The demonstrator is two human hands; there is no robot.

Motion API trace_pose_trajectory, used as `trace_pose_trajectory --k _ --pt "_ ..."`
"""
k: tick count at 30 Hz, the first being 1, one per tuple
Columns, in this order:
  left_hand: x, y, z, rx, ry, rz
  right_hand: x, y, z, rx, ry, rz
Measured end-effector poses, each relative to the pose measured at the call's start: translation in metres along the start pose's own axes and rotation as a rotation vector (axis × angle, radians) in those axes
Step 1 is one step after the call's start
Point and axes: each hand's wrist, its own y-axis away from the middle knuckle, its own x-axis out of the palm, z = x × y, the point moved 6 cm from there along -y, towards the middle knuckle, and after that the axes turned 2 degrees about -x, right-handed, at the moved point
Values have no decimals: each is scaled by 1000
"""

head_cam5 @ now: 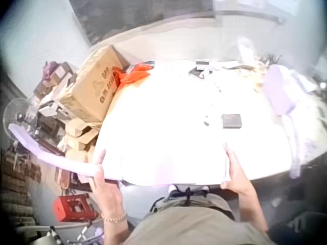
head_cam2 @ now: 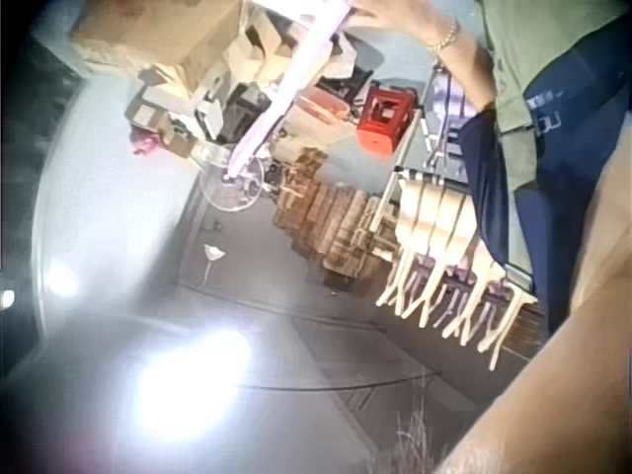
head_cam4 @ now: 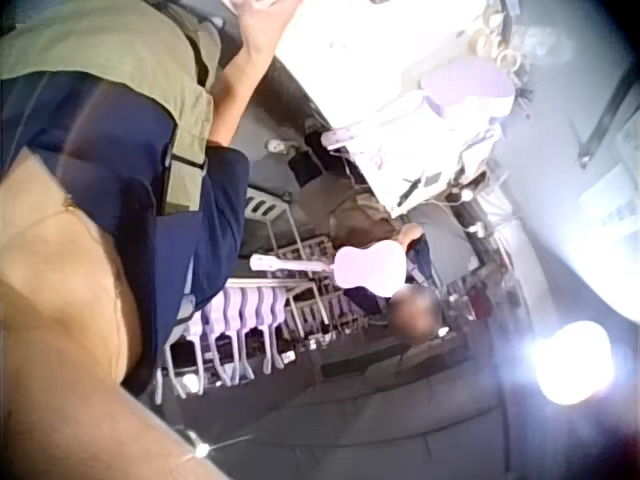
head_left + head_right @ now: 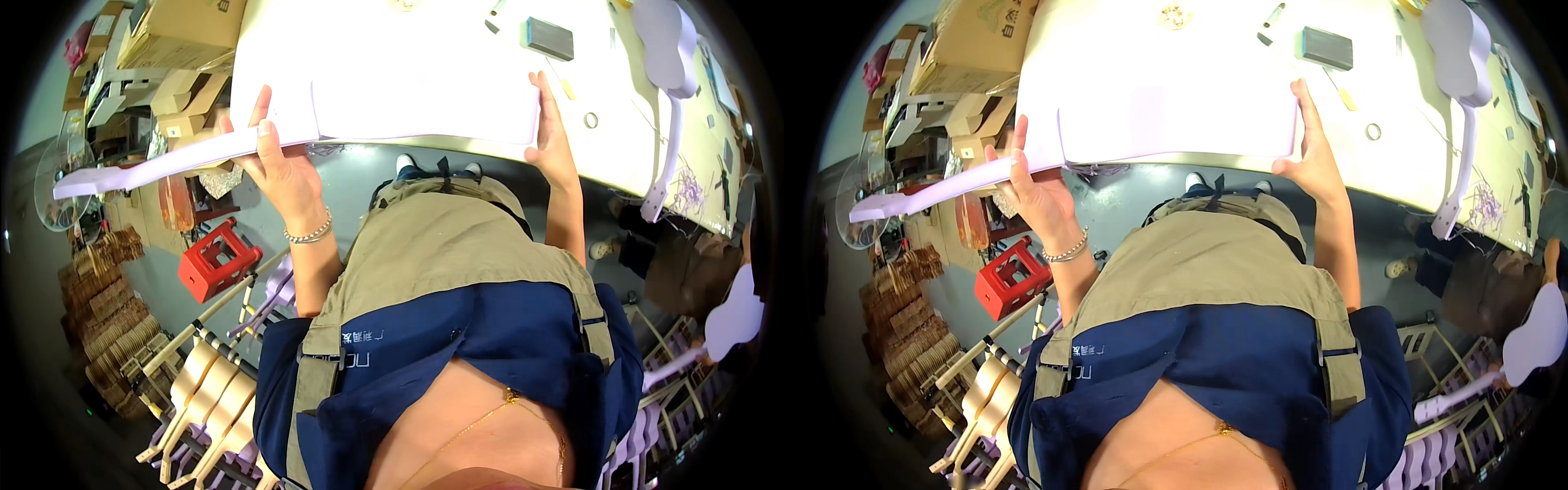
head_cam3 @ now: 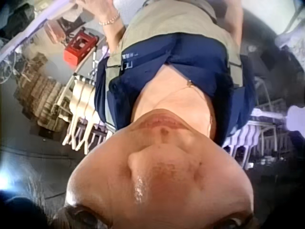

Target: The person assembles purple plastic parts by inserting small rings into holes and using a utility knife to trim excess material. They repeatedly pick up parts from a rack, work at a table, and place finished pieces back on the rack.

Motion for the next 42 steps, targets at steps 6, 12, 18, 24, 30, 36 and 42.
trace_pose_trajectory --k 6,12,18,24,30,36,42 --pt "11 3 10 30 -88 18 66 -43 64 -197 291 98" --pt "18 4 8 48 -105 63 94 -72 62 -23 338 24" --pt "17 3 6 49 -120 56 74 -80 50 97 138 -93" --pt "-8 -3 18 -51 -93 -89 10 -63 14 19 129 -342" --pt "-99 -9 57 -393 128 -239 0 -14 -60 341 -57 -143" --pt "-164 18 94 -696 571 -277 79 -8 -12 101 -273 157" --pt "-180 49 120 -844 744 -578 99 -25 46 -98 -248 277"
